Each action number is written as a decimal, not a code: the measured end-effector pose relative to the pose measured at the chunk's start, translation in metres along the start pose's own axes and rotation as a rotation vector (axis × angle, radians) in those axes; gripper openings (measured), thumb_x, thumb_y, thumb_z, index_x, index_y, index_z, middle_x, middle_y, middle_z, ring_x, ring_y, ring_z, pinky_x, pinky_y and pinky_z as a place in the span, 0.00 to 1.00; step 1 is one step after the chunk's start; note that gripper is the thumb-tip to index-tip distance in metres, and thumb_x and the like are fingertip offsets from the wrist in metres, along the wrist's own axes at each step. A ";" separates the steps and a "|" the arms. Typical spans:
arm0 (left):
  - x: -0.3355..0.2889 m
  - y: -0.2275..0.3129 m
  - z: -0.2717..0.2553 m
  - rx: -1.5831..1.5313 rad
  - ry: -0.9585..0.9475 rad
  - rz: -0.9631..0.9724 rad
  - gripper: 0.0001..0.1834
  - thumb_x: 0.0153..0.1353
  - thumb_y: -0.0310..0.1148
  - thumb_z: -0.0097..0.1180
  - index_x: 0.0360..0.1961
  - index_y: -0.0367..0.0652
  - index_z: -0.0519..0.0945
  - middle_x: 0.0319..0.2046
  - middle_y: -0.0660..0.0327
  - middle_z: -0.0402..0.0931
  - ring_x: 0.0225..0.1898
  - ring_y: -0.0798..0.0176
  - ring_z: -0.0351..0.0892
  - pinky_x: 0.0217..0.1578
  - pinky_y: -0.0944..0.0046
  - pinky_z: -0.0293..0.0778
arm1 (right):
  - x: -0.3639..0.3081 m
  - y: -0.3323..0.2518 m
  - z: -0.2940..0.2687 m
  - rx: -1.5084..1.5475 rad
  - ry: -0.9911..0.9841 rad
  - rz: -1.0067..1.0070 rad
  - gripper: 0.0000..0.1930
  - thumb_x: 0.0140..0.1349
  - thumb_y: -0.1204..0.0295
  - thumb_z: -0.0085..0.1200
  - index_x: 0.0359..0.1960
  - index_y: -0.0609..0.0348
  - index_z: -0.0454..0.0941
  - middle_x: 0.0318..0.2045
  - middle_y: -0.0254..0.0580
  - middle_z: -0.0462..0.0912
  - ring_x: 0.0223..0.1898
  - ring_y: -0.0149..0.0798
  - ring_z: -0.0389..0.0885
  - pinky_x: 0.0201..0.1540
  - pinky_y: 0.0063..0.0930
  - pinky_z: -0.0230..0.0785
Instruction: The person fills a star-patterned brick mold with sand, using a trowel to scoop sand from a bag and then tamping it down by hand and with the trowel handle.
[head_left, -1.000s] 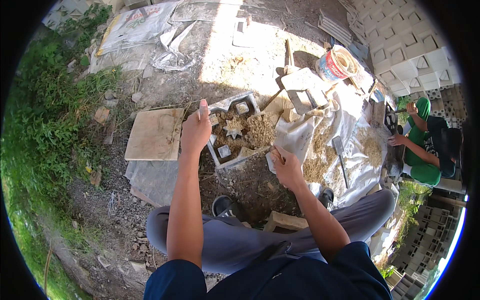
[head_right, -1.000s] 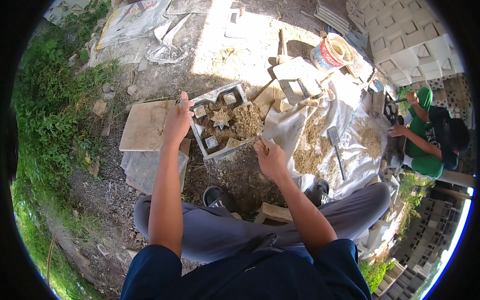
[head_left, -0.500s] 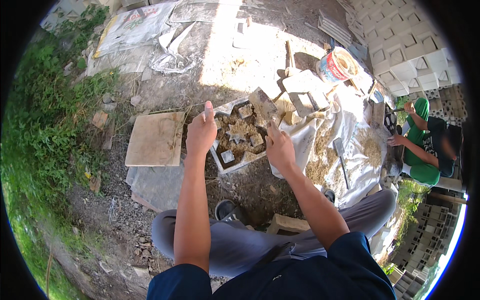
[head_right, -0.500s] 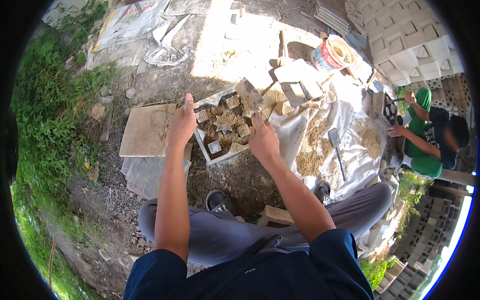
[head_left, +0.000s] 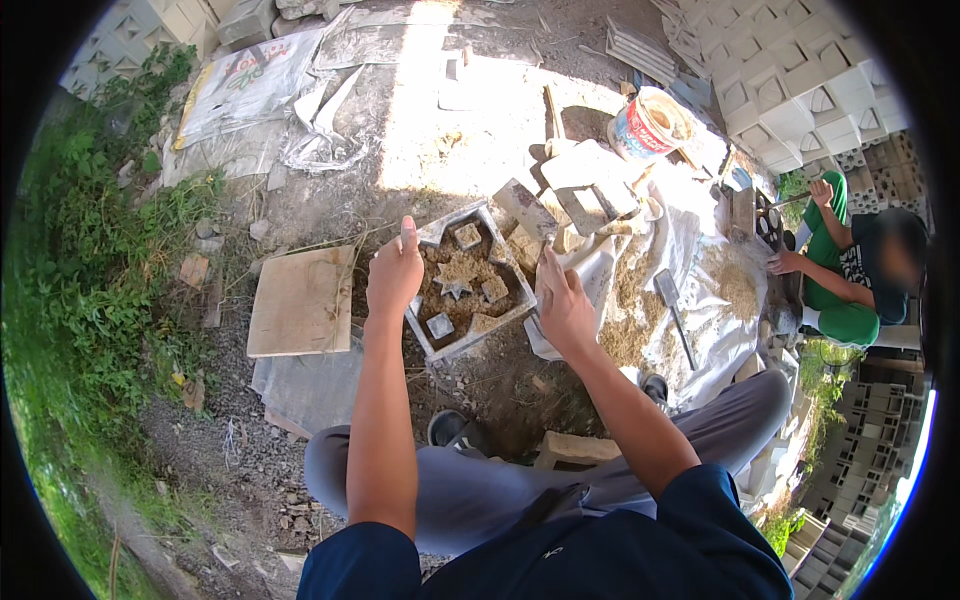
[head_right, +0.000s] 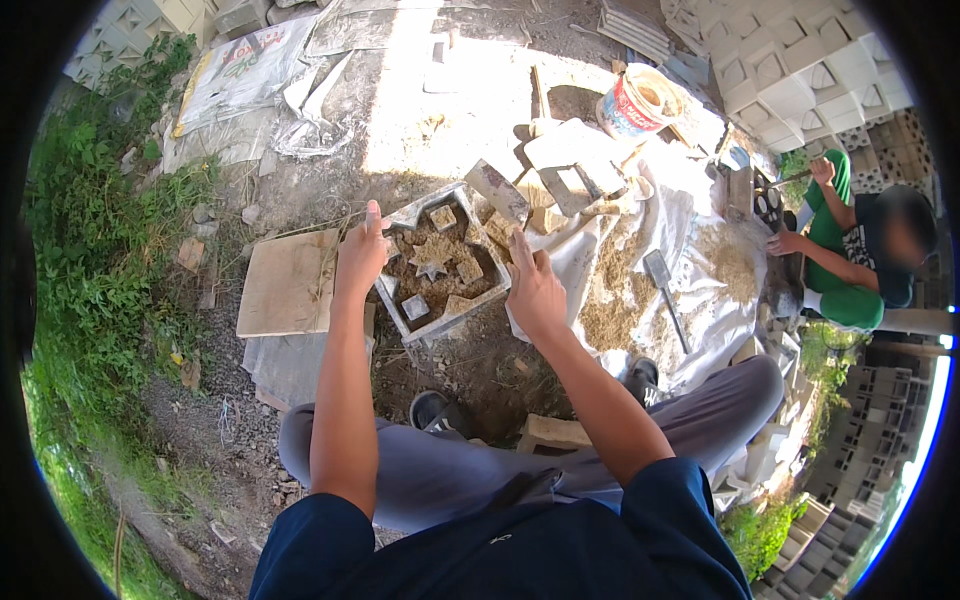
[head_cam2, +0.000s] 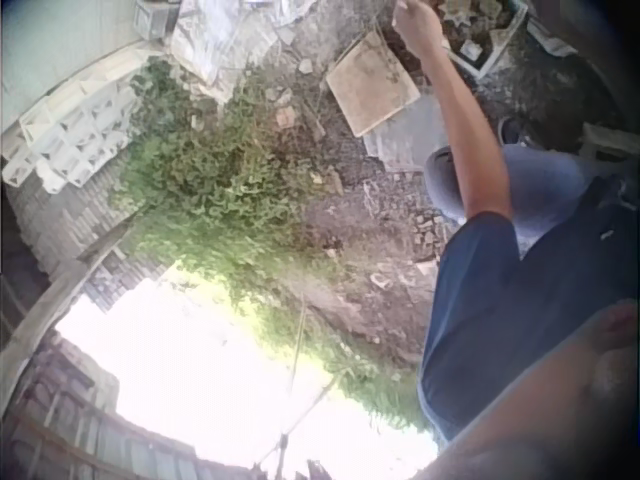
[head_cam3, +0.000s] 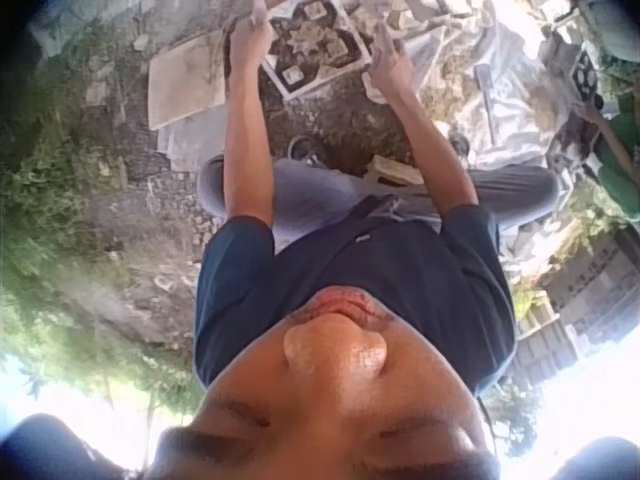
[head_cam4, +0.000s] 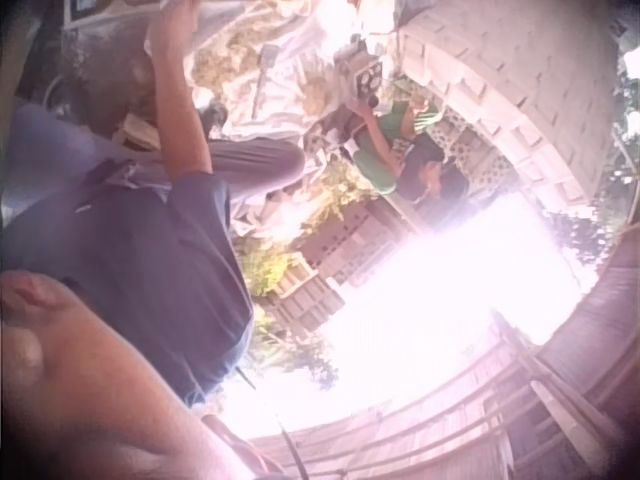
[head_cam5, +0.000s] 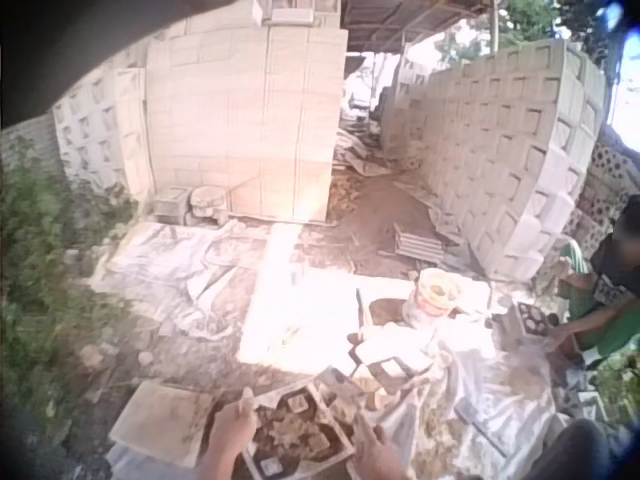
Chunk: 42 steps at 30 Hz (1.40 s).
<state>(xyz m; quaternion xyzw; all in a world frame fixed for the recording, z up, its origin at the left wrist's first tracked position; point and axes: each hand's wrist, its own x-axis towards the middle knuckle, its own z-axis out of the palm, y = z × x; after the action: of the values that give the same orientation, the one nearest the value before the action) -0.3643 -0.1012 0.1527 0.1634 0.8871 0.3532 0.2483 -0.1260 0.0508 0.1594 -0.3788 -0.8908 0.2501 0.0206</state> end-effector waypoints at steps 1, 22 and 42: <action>0.001 -0.003 0.002 0.004 -0.018 -0.004 0.47 0.70 0.69 0.24 0.36 0.34 0.80 0.37 0.39 0.81 0.44 0.33 0.78 0.48 0.40 0.70 | -0.005 0.008 -0.007 0.008 0.017 0.001 0.33 0.70 0.72 0.48 0.76 0.43 0.52 0.55 0.64 0.73 0.44 0.65 0.82 0.45 0.54 0.77; -0.129 0.136 0.200 0.647 -0.434 0.079 0.47 0.66 0.73 0.33 0.50 0.35 0.81 0.48 0.34 0.80 0.54 0.34 0.79 0.53 0.41 0.74 | -0.124 0.316 -0.009 0.165 0.209 0.446 0.27 0.71 0.64 0.44 0.72 0.45 0.62 0.46 0.67 0.78 0.46 0.68 0.79 0.48 0.58 0.72; -0.173 0.068 0.314 0.235 -0.209 0.099 0.19 0.57 0.37 0.55 0.40 0.29 0.82 0.38 0.32 0.81 0.48 0.32 0.80 0.48 0.43 0.76 | -0.170 0.282 0.048 0.562 0.010 0.575 0.24 0.69 0.70 0.46 0.65 0.62 0.65 0.42 0.73 0.81 0.47 0.71 0.78 0.51 0.59 0.70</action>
<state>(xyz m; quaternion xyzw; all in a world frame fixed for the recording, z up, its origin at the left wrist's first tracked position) -0.0400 0.0366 0.0601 0.2707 0.8825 0.2397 0.3009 0.1711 0.0795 0.0134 -0.5935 -0.6451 0.4779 0.0568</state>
